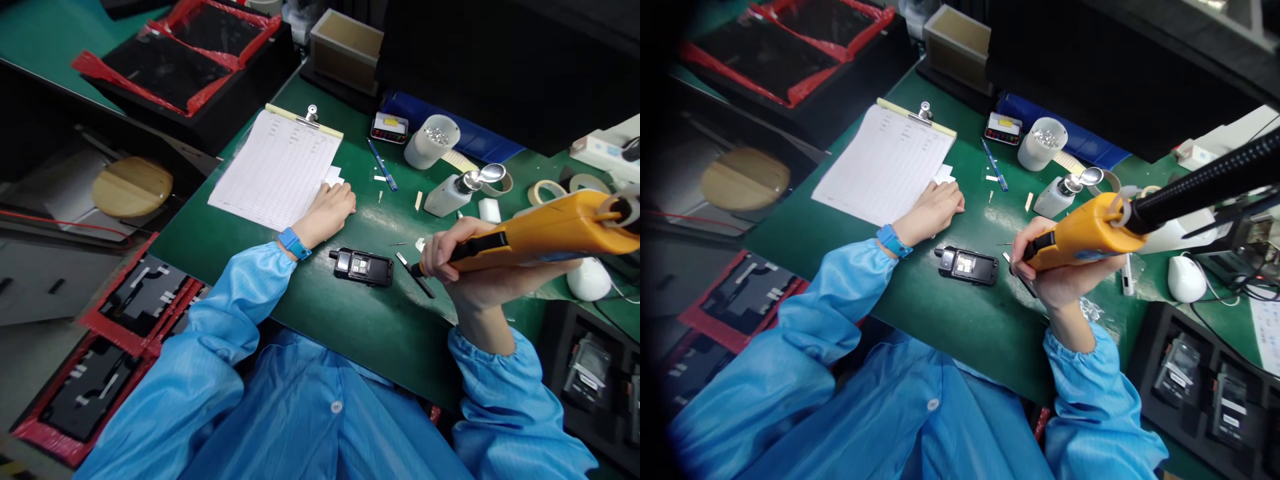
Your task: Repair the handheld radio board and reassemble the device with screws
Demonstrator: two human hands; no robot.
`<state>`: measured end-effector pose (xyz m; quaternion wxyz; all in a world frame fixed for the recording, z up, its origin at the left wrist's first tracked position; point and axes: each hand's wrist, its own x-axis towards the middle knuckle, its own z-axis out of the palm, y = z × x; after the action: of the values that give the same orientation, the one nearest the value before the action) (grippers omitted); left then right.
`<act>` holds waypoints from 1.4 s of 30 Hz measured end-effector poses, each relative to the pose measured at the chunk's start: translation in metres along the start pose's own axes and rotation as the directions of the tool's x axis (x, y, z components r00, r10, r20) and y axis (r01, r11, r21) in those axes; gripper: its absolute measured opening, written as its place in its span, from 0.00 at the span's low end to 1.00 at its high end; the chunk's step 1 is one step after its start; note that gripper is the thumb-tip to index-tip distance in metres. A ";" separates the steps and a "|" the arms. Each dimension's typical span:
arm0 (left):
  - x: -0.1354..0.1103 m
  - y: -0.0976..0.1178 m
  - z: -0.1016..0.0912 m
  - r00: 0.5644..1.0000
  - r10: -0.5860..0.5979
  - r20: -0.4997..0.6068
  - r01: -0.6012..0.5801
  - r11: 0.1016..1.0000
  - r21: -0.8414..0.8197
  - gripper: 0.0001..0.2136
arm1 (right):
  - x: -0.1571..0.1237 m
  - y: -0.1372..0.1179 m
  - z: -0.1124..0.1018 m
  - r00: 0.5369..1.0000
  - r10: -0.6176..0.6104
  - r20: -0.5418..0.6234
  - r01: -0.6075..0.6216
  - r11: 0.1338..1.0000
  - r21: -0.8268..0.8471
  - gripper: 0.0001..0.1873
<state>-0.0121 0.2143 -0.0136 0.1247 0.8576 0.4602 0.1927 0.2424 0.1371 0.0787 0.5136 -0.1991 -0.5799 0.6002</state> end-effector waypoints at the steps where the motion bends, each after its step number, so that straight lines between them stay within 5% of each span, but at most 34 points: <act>1: 0.000 0.001 -0.001 1.000 0.014 -0.006 -0.014 1.000 -0.004 0.12 | 0.001 -0.002 0.001 1.000 0.007 -0.005 -0.007 1.000 -0.005 0.47; 10: 0.007 -0.016 -0.017 0.988 0.032 -0.153 -0.071 0.965 -0.252 0.07 | 0.004 -0.012 0.007 1.000 -0.023 0.017 0.023 1.000 0.004 0.47; 17: 0.003 -0.007 -0.013 0.990 0.080 -0.120 -0.125 0.891 -0.436 0.04 | 0.009 -0.012 0.013 0.995 -0.096 0.037 0.096 0.995 -0.002 0.44; 22: -0.004 0.013 -0.013 0.986 0.146 -0.078 -0.165 0.820 -0.548 0.03 | 0.011 -0.034 0.039 0.975 0.045 -0.217 -0.068 0.993 -0.099 0.40; 25: -0.010 0.023 -0.014 0.982 0.181 -0.047 -0.172 0.776 -0.607 0.02 | 0.017 -0.038 0.048 0.971 0.038 -0.236 -0.054 0.997 -0.061 0.40; 33: -0.018 0.043 -0.018 0.991 0.134 0.021 -0.064 0.600 -0.797 0.04 | 0.034 -0.018 0.050 0.952 -0.184 -0.245 0.173 0.983 -0.065 0.37; 37: -0.020 0.047 -0.020 0.993 0.106 0.044 -0.015 0.501 -0.865 0.06 | 0.035 -0.022 0.056 0.926 -0.129 -0.354 0.098 0.990 -0.106 0.39; 42: -0.021 0.047 -0.019 0.992 0.085 0.095 0.044 0.477 -0.878 0.08 | 0.035 -0.023 0.058 0.932 -0.101 -0.349 0.069 0.992 -0.105 0.42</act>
<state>0.0034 0.1713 0.0176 0.5720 0.6887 0.2778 0.3483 0.1886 0.1339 0.1261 0.6253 -0.3017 -0.5131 0.5047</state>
